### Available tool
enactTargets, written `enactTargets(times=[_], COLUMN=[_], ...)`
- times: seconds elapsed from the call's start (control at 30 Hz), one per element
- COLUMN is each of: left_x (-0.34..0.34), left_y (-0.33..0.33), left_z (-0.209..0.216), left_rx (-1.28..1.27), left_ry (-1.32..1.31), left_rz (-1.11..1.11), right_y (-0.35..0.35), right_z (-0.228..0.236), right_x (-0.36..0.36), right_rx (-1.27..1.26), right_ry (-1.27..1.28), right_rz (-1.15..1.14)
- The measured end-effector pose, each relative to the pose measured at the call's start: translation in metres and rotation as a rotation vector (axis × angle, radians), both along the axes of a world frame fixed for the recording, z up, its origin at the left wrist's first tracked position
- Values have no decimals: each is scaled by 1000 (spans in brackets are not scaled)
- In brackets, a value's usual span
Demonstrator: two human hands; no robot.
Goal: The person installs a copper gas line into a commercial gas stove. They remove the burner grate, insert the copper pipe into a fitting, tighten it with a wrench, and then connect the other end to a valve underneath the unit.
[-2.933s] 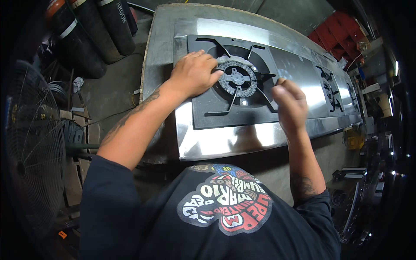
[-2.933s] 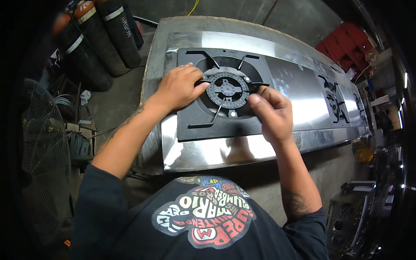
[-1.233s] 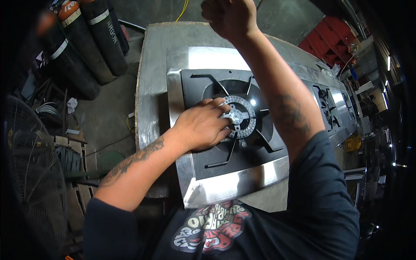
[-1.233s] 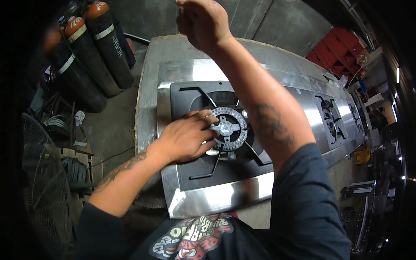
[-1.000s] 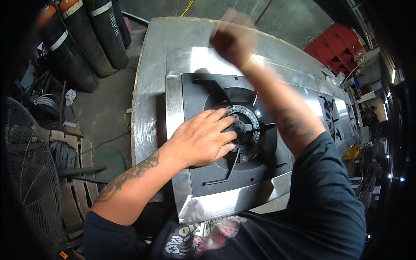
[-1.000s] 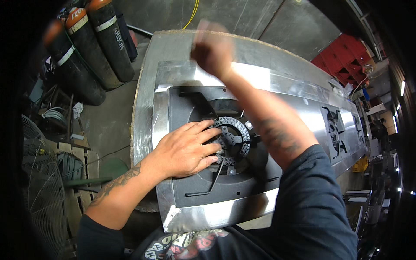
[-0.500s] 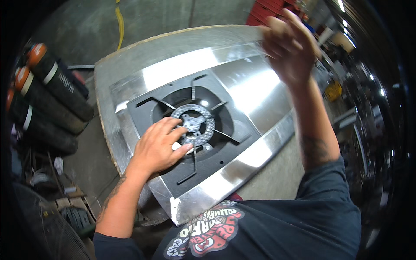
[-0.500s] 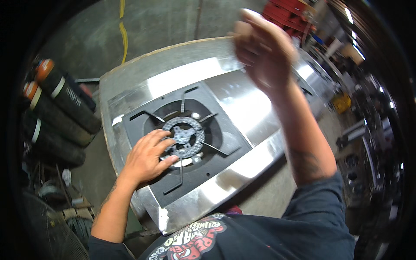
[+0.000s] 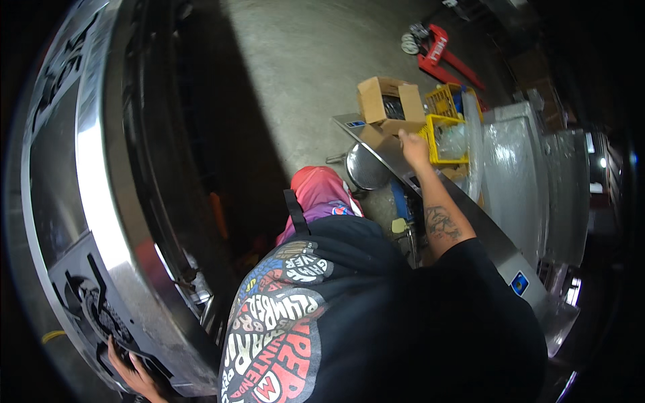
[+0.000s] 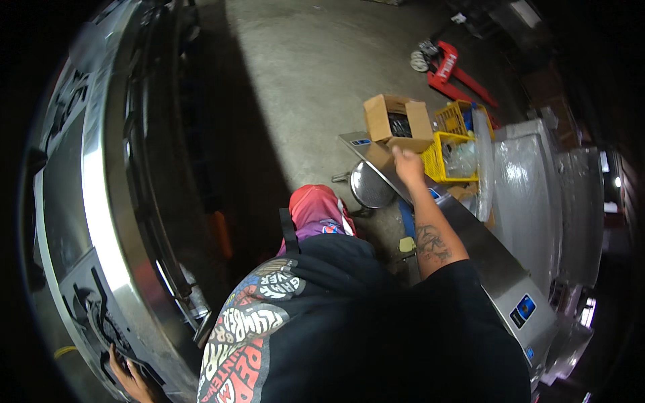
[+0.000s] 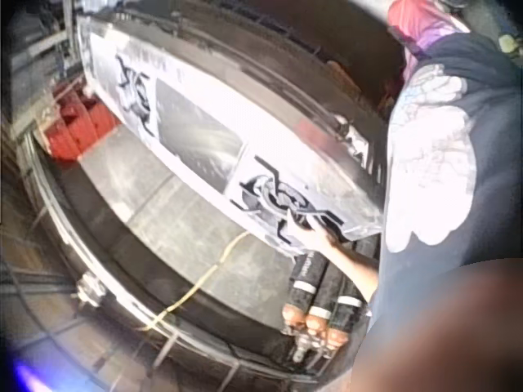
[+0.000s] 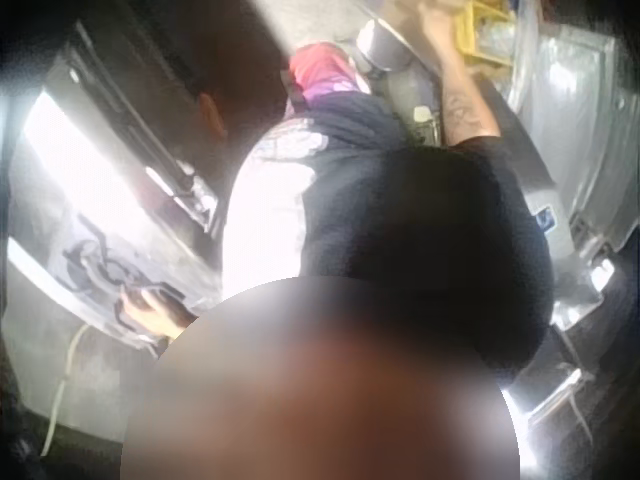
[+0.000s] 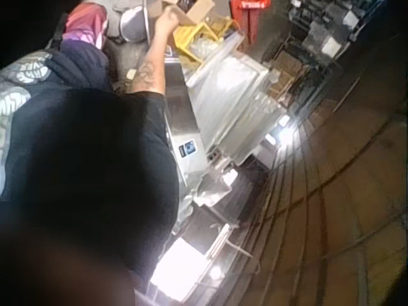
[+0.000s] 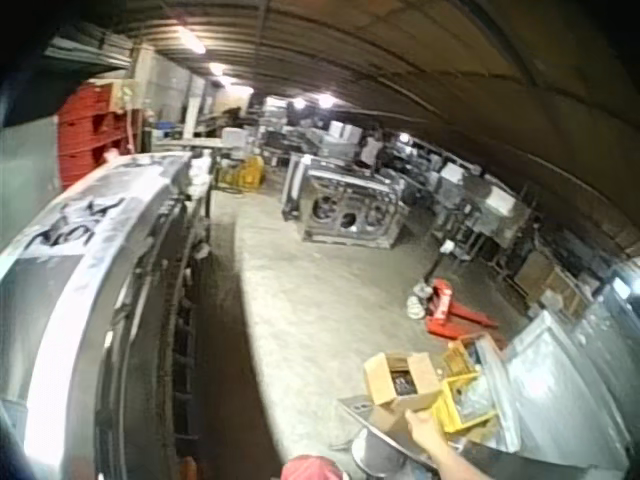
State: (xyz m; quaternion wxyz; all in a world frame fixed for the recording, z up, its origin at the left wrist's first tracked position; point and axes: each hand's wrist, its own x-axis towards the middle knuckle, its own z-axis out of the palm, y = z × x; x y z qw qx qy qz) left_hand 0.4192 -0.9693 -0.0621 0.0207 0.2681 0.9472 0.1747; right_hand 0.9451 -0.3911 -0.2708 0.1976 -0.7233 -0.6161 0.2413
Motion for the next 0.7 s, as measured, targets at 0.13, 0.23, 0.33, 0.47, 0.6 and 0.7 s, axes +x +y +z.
enactTargets(times=[0.13, 0.23, 0.33, 0.47, 0.6, 0.7], left_x=[-14, -14, -14, -16, -24, -30], left_y=[-10, -13, -16, -22, -15, -7], left_z=[5, 1, -6, -9, -9, -11], left_rx=[-61, -43, -95, -118, -97, -95], left_ry=[34, 53, 62, 80, 326, 329], left_rz=[36, 46, 59, 112, 30, 151], right_y=[-75, -99, -106, -128, -167, -203], right_z=[-58, -73, -73, -86, -122, -148], right_x=[62, 72, 75, 84, 107, 127], right_rx=[-303, -549, -832, -1159, -1089, -962], right_ry=[-257, -444, -663, -727, -501, -243], right_rz=[277, 464, 703, 771, 573, 438])
